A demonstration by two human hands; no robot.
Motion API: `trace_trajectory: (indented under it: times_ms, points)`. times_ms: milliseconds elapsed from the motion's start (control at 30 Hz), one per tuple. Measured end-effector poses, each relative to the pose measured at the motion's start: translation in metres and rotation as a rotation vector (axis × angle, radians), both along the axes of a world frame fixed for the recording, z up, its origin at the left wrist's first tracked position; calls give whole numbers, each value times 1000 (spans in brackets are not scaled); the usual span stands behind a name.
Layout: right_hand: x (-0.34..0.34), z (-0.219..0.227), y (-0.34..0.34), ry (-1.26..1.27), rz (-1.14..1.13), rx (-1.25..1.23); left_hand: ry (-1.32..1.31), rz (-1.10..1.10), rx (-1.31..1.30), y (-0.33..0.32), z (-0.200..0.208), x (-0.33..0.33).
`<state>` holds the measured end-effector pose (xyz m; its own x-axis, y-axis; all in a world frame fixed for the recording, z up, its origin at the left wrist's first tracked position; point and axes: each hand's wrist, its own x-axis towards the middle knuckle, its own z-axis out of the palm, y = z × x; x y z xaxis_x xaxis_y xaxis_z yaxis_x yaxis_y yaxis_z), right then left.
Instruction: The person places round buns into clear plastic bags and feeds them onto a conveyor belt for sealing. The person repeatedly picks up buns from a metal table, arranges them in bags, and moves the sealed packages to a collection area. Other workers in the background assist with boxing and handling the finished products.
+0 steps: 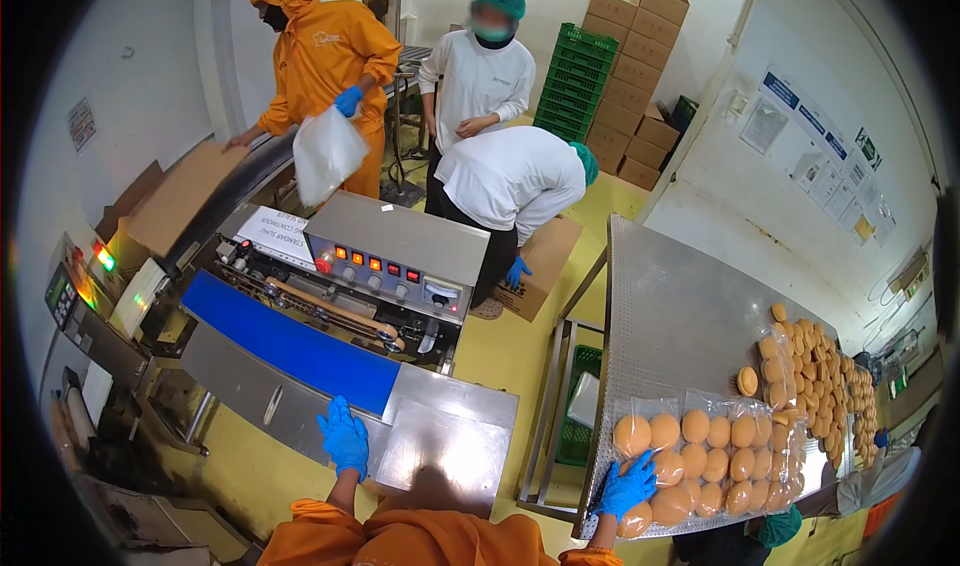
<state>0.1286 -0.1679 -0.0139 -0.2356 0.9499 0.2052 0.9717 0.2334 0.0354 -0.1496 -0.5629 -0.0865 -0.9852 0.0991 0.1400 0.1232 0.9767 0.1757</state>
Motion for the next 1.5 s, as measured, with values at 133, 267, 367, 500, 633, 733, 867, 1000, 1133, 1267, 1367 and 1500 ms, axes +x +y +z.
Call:
trace_trajectory:
  times_ms: [133, 267, 367, 500, 633, 733, 867, 1000, 1133, 1267, 1367, 1500]
  points:
    - [1, -3, 0, -16, 2, 24, -9, -4, 10, 0, 3, 1]
    - [1, -5, 0, -22, 8, 48, 9, -6, -17, -1, -2, 0]
    - [-2, -1, 0, -14, 2, 29, 12, -2, -32, 0, -3, -1]
    - [-1, 0, 0, 3, -2, 21, -28, 12, 4, 2, 8, 2]
    - [-1, -3, 2, 0, -12, 27, -3, 12, -19, 1, 0, 0]
    - [-1, -4, 2, 9, -13, 27, 23, 9, -38, 0, -7, -2]
    - [-9, 15, -7, -25, -70, -80, 21, 4, 15, -3, -5, 0]
    - [-25, 4, -20, 34, 21, 165, 25, 24, 35, -4, -6, 0]
    - [-61, -13, -45, 299, 355, 101, 23, 27, 50, -2, -2, 0]
    - [-108, -47, -106, 518, 762, -152, 62, 5, -6, -4, -17, -5]
    - [-137, -73, -164, 741, 606, -352, -12, -10, 122, -2, 6, -2]
    - [-152, -50, -179, 591, 426, -442, -22, -108, 221, -21, 7, -1]
